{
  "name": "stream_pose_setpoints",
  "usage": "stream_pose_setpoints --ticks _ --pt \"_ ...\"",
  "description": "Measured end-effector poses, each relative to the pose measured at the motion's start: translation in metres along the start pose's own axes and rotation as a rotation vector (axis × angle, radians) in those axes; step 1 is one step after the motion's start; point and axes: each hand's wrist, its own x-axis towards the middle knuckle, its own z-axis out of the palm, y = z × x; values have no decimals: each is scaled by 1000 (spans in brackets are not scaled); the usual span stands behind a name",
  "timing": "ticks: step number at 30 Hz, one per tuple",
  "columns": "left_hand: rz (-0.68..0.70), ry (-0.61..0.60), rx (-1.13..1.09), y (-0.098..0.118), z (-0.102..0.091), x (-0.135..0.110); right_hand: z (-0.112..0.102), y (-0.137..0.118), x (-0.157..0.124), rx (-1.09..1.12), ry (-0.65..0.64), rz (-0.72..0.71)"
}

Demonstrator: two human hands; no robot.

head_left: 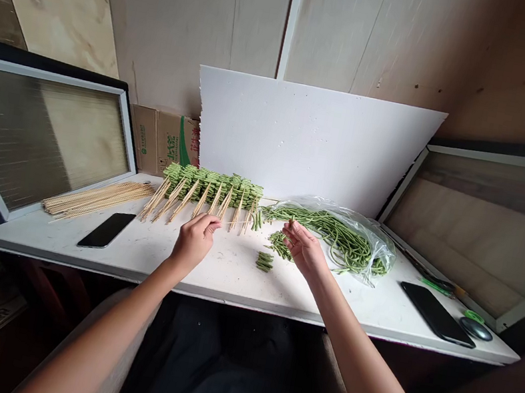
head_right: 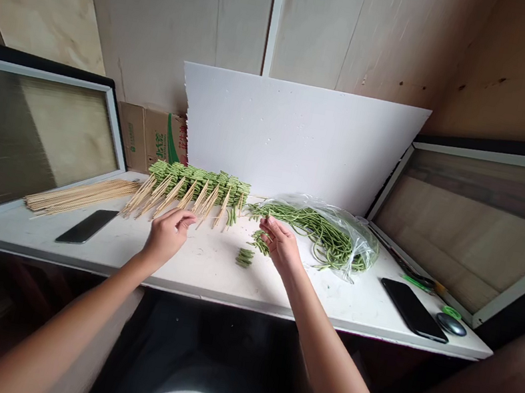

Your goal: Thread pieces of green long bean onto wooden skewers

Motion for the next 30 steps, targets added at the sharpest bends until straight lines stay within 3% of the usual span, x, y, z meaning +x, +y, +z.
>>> stream_pose_setpoints --ticks 12,30 --pt "26 19 -2 8 -2 3 12 -2 -5 220 -60 49" --pt "15 -1 2 4 0 0 9 4 -2 192 -46 70"
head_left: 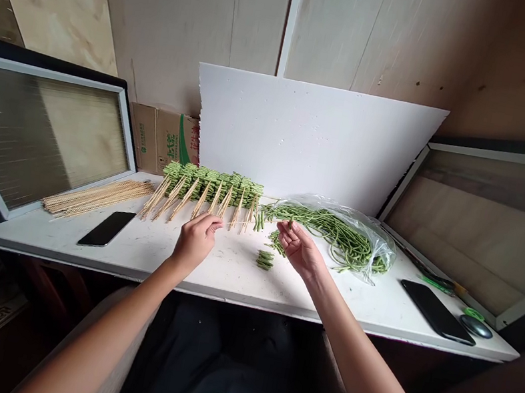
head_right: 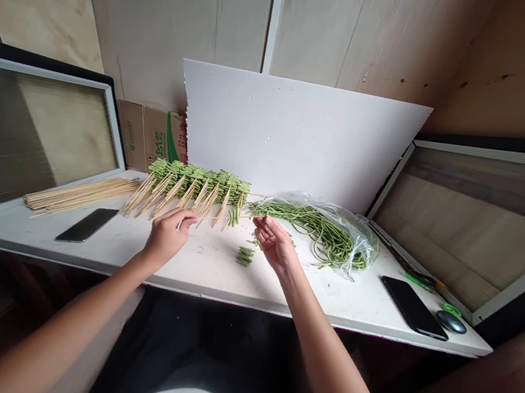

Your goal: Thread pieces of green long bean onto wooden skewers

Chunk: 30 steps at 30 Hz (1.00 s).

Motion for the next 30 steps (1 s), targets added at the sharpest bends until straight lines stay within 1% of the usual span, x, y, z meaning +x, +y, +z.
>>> stream_pose_setpoints --ticks 10,21,30 --pt "17 -3 -6 -1 -1 1 -1 0 0 -22 18 -1" --pt "32 -9 8 -1 -2 0 6 -4 -4 -81 31 -48" --pt "94 19 29 -7 -7 2 8 6 -4 -121 75 -31"
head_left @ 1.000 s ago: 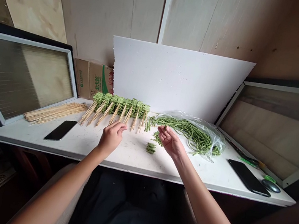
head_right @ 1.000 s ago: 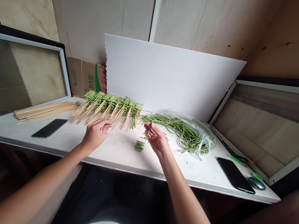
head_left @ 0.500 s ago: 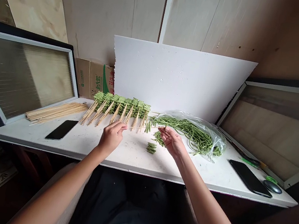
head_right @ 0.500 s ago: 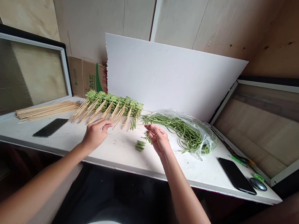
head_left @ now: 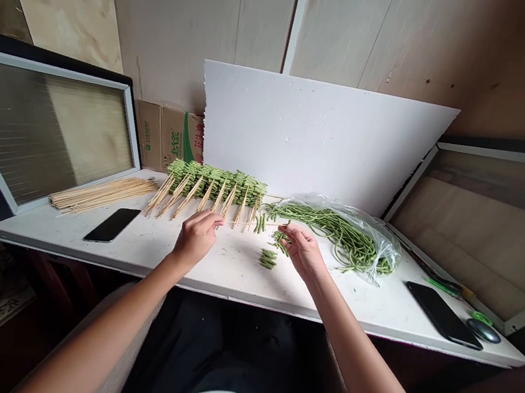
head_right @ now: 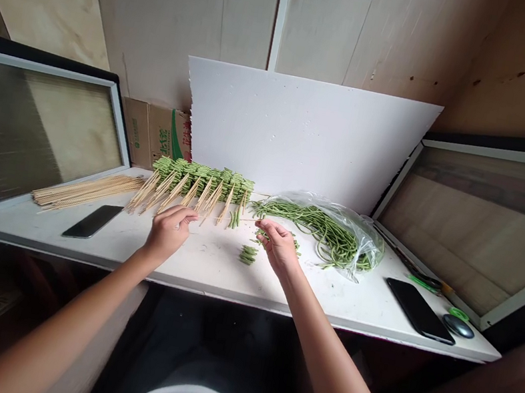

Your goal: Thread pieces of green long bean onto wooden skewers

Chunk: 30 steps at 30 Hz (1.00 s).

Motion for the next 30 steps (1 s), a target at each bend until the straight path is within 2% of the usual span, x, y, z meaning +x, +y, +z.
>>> stream_pose_setpoints --ticks 6,12,15,18,21,26,28,30 --pt "47 15 -22 6 4 -1 15 11 -7 -56 24 -54" --pt "91 36 -17 15 8 -1 32 14 -18 -77 36 -35" --pt "91 47 -11 14 6 0 32 12 -18 -84 16 -22" --pt "75 54 -4 10 4 1 25 7 -15 -144 -57 -34" --pt "42 70 1 6 3 2 11 2 -7 -366 -140 -132" --pt "-13 56 -6 2 3 1 -18 4 5 -1115 -183 -432" --pt "-22 40 -6 2 4 0 -25 12 6 -1343 -231 -485" --pt "-19 29 -9 1 6 -1 -28 22 5 -1478 -266 -480"
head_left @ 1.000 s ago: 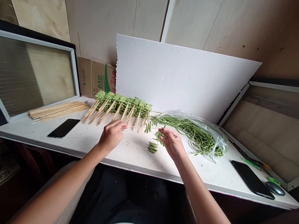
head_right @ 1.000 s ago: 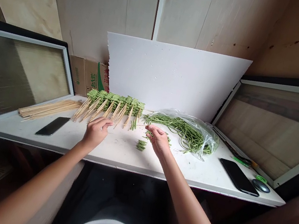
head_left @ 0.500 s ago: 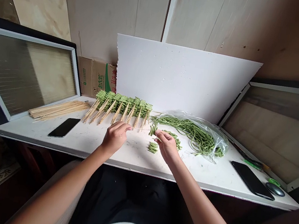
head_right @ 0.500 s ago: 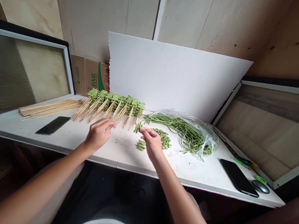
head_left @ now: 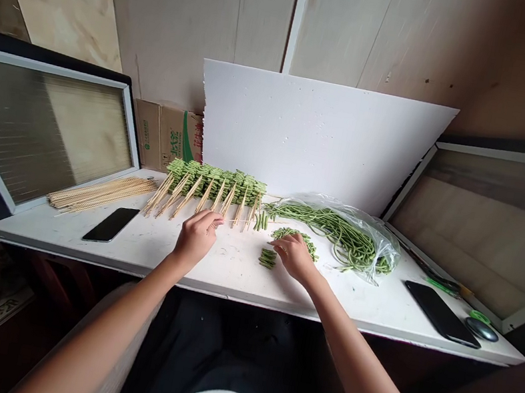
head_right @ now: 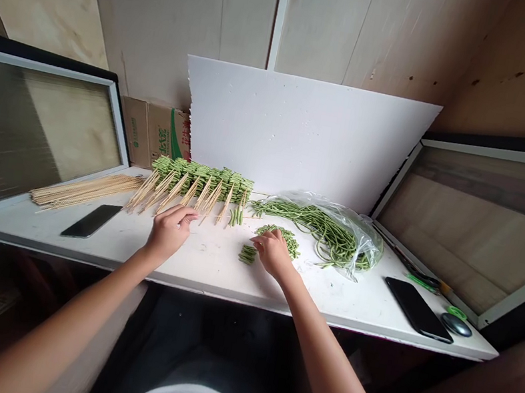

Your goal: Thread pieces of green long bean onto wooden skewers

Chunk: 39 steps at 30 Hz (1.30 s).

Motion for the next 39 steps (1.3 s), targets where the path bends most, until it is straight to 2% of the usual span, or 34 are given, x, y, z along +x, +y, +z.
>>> stream_pose_setpoints --ticks 4,10,17,20,24,29,33,39 --pt "15 -7 -10 -1 2 -2 15 -2 -4 -103 -42 -19" --pt "1 -37 -25 -1 3 -3 19 -4 -2 -50 -7 13" --pt "11 -36 -10 -2 1 -2 17 2 1 50 129 2" --pt "-2 -19 -3 -2 -2 1 8 8 7 297 166 123" --pt "-5 -7 12 0 -4 4 -8 8 12 795 232 343" --pt "-8 -8 12 3 -5 4 -24 -4 13 1272 213 416" --pt "-14 -7 17 5 -4 4 -28 -8 13 1448 195 392" --pt "-5 -5 21 8 -3 4 -29 -11 13 1492 192 377"
